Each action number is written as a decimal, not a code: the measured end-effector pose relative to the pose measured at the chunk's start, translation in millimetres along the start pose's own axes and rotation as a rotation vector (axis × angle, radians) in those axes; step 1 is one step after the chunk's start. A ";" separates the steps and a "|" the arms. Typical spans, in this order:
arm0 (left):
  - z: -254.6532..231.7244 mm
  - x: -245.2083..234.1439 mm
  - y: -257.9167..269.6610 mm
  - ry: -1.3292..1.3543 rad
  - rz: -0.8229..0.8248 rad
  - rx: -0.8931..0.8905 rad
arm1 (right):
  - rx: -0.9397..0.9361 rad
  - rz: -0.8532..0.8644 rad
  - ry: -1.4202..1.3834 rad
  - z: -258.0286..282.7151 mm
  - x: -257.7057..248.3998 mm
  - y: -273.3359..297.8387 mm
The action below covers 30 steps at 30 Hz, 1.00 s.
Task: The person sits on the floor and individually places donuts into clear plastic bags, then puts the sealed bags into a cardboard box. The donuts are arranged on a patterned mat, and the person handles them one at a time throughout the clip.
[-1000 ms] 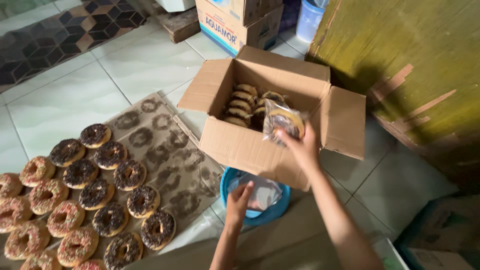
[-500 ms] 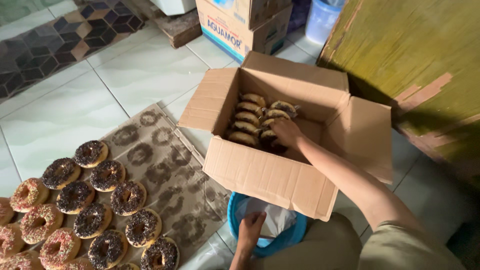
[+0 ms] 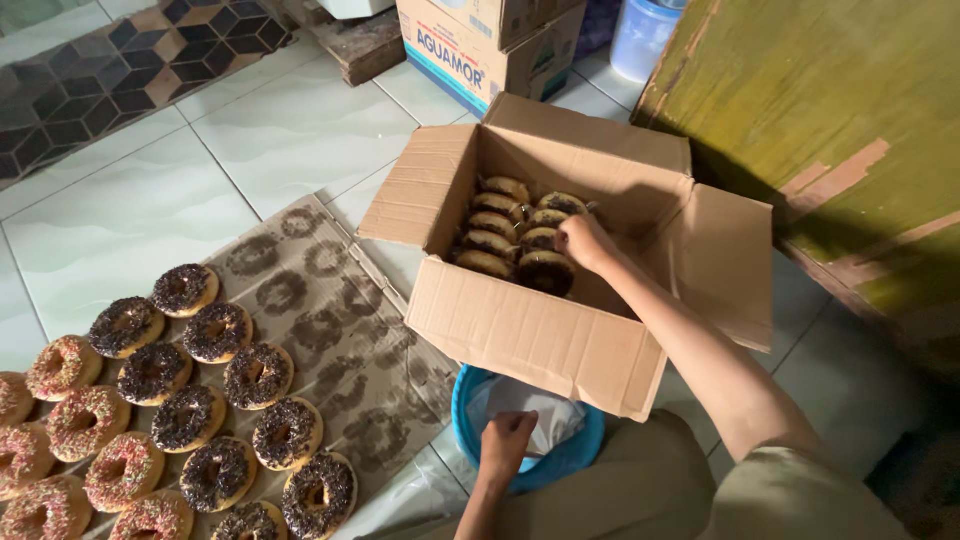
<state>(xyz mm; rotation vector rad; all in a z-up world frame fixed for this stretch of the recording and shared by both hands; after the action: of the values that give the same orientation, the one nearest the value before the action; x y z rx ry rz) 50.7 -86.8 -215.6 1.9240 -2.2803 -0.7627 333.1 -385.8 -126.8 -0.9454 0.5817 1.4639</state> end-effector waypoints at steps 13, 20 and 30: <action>-38.4 -117.0 8.1 0.540 -0.430 0.217 | 0.151 0.181 -0.734 249.7 36.4 242.4; -65.0 -155.7 57.4 0.541 -0.439 0.244 | -0.200 0.234 -0.473 291.6 158.2 310.1; -16.7 -44.8 -23.2 -0.326 -0.076 0.525 | -0.007 0.180 -0.130 257.0 191.1 335.1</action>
<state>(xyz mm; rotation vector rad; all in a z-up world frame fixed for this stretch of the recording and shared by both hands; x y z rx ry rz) 87.5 -52.4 -198.6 2.2421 -2.8487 -0.5538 -34.4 -114.4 -205.2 -0.8127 0.5772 1.6759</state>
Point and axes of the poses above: each hand's wrist, its own y-axis away from the middle knuckle, its own x-axis out of the palm, z = x × y, the point moved 2 cm from there along -y, towards the middle knuckle, and after that the axes turned 4 degrees about -x, right-handed, at the moved point
